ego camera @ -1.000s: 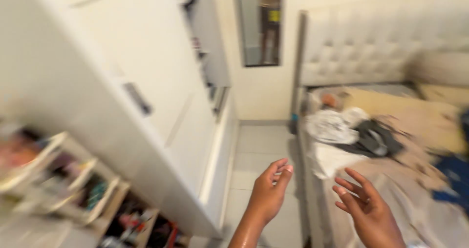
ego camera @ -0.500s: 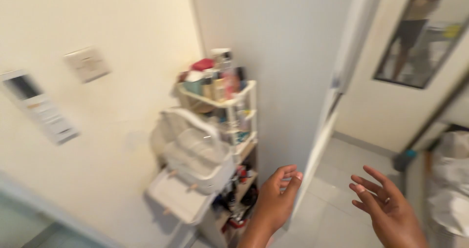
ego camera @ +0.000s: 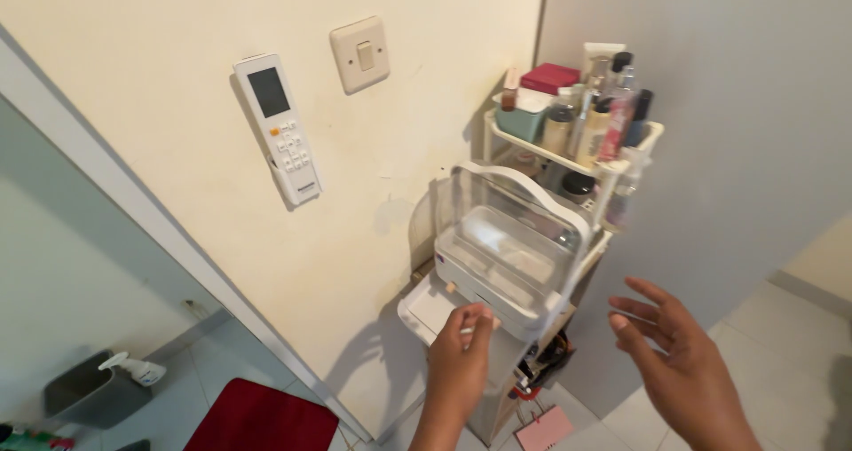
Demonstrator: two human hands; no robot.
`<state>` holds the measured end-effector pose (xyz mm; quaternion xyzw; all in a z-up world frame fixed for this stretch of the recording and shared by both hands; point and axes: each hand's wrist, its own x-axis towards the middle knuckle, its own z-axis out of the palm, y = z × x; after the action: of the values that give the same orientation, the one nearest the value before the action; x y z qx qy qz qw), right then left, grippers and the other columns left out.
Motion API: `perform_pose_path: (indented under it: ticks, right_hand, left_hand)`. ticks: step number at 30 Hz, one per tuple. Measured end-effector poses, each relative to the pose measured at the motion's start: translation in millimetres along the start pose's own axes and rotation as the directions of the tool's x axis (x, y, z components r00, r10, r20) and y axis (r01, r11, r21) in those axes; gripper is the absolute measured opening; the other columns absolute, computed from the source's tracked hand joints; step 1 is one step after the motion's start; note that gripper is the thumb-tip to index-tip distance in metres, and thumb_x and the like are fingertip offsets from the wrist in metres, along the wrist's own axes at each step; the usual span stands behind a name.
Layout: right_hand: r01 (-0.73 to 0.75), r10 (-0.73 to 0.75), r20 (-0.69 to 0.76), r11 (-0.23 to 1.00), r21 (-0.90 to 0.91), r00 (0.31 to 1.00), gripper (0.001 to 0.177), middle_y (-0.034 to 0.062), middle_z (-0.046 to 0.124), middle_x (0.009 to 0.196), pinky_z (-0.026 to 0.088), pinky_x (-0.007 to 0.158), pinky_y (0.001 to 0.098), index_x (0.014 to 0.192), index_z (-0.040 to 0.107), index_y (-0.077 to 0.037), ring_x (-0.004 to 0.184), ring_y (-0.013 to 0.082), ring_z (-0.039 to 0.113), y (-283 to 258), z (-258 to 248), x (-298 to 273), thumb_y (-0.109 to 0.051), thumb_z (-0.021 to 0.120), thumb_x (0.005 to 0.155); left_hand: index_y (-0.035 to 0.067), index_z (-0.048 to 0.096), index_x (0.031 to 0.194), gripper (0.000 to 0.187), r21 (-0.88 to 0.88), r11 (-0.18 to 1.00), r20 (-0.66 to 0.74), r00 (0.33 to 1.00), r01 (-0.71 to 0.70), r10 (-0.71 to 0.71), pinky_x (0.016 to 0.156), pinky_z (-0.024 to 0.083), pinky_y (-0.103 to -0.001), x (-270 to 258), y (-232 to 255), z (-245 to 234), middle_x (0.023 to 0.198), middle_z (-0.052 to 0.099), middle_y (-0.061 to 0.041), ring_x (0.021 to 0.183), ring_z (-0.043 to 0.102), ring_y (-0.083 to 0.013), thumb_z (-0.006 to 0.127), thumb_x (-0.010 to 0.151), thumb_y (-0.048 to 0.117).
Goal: The person repeatedly transfers cosmetic items from a white plastic organizer to a bed. They handle makeup brushes, compacts, and bottles, placing them on the bed surface. The person also moves a clear plastic container from the organizer to the bed.
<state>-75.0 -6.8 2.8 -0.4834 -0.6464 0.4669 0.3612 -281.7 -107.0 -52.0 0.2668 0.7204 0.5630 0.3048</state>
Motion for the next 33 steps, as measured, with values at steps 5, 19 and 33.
perform_pose_path:
  ticks: [5,19,33]
  right_hand:
    - [0.054,-0.052,0.060,0.998,-0.042,0.997,0.055,0.0076,0.074,0.123,0.059,0.089,0.0354,0.141,0.055,-0.015,0.117,0.0184,0.069,-10.0,50.6,24.4,-0.025,0.070,0.089]
    - [-0.103,0.079,-0.266,0.992,-0.075,0.961,0.029,0.0052,0.075,0.092,0.060,0.077,0.0327,0.113,0.073,-0.011,0.088,0.0144,0.077,-31.4,122.4,47.1,-0.027,0.074,0.089]
    - [-0.409,0.452,-0.462,0.891,0.196,0.763,0.040,0.0142,0.075,0.103,0.062,0.075,0.0378,0.122,0.064,-0.004,0.090,0.0212,0.075,74.7,233.3,23.2,-0.026,0.070,0.089]
  left_hand:
    - [0.008,0.064,0.124,0.049,0.000,0.992,-0.079,0.989,0.123,-0.122,0.079,0.058,-0.035,45.9,-18.7,-17.3,0.121,0.074,-0.006,0.094,0.077,-0.0226,0.061,0.091,0.044]
    - [0.008,0.067,0.121,0.043,0.226,0.972,0.027,0.997,0.070,-0.078,0.085,0.058,-0.035,151.5,-47.9,-41.8,0.112,0.075,-0.011,0.099,0.078,-0.0236,0.069,0.088,0.036]
    - [0.007,0.069,0.106,0.025,0.357,0.922,0.357,0.934,-0.149,0.013,0.081,0.057,-0.037,192.8,-69.7,-43.8,0.104,0.075,-0.010,0.089,0.074,-0.0253,0.070,0.089,0.025]
